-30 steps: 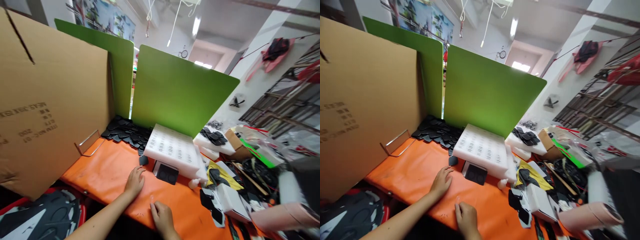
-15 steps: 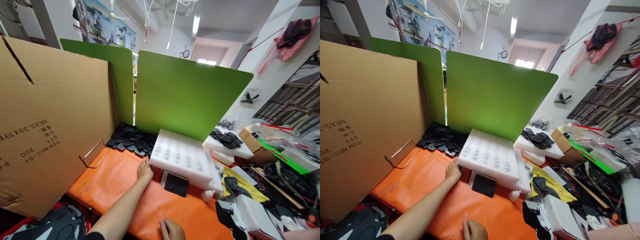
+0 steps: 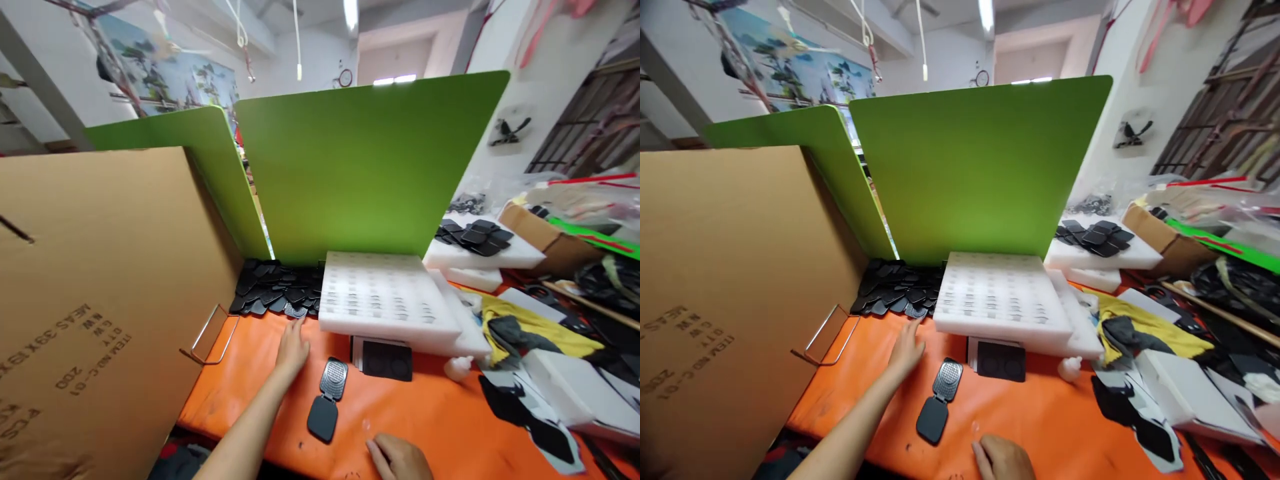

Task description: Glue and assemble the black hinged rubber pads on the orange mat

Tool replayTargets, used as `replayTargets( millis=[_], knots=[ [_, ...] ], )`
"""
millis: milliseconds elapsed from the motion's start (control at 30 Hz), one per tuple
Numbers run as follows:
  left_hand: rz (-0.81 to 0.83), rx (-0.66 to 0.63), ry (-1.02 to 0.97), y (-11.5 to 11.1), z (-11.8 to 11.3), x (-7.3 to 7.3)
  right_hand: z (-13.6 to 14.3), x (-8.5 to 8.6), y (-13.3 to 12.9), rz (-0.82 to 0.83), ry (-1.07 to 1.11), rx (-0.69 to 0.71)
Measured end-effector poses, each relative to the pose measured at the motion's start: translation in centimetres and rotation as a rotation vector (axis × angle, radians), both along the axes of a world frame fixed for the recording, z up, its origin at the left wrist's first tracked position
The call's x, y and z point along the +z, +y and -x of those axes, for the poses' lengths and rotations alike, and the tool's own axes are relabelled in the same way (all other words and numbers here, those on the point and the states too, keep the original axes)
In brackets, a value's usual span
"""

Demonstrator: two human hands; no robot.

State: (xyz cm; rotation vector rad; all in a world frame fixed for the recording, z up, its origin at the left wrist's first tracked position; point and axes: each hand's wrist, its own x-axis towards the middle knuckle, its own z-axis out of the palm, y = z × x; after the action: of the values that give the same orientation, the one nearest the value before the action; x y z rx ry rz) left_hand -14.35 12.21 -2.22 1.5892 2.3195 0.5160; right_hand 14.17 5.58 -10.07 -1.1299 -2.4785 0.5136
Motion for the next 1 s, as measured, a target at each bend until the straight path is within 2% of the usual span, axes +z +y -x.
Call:
replayTargets(
  millis=[100,200,300,400,500,567,667,800,867,900,967,1000],
  knots=[
    [-0.021,-0.102,0.158,5.1,0.9,1.0,0.2,1.6,-0.3,0.027,-0.025,-0.057],
    [-0.028,-0.235,0.247,8.7,0.9,1.2,0.7,2.9,-0.5,0.046,-0.038,-0.100],
    [-0.041,-0.310,0.312,10.2,0.7,1.1,0.9,3.5,-0.5,0.057,-0.042,-0.133],
    [-0.061,-0.309,0.376,10.2,0.9,1.3,0.8,3.5,-0.5,0.051,-0.036,-0.145],
    [-0.062,-0.351,0.420,8.8,1.7,1.4,0.7,3.4,-0.5,0.041,-0.035,-0.151],
    [-0.055,-0.393,0.475,7.2,2.7,1.0,0.7,3.5,-0.4,0.037,-0.043,-0.149],
    [-0.050,-0.457,0.597,4.0,4.4,-0.3,1.1,3.8,-0.4,0.054,-0.060,-0.140],
    [-0.053,-0.498,0.612,-0.9,5.9,-1.4,0.3,5.0,-0.8,0.162,-0.012,-0.099],
    [-0.041,-0.513,0.593,-3.0,5.9,-1.2,-1.9,6.0,-1.5,0.242,0.066,-0.066],
    [-0.030,-0.527,0.591,-3.9,5.8,-1.0,-3.6,6.4,-2.1,0.275,0.103,-0.096],
    [-0.009,-0.557,0.598,-5.4,5.5,-0.7,-7.7,7.2,-3.6,0.333,0.160,-0.275],
    [0.000,-0.568,0.602,-6.0,5.4,-0.6,-9.7,7.4,-4.4,0.357,0.174,-0.421]
  ],
)
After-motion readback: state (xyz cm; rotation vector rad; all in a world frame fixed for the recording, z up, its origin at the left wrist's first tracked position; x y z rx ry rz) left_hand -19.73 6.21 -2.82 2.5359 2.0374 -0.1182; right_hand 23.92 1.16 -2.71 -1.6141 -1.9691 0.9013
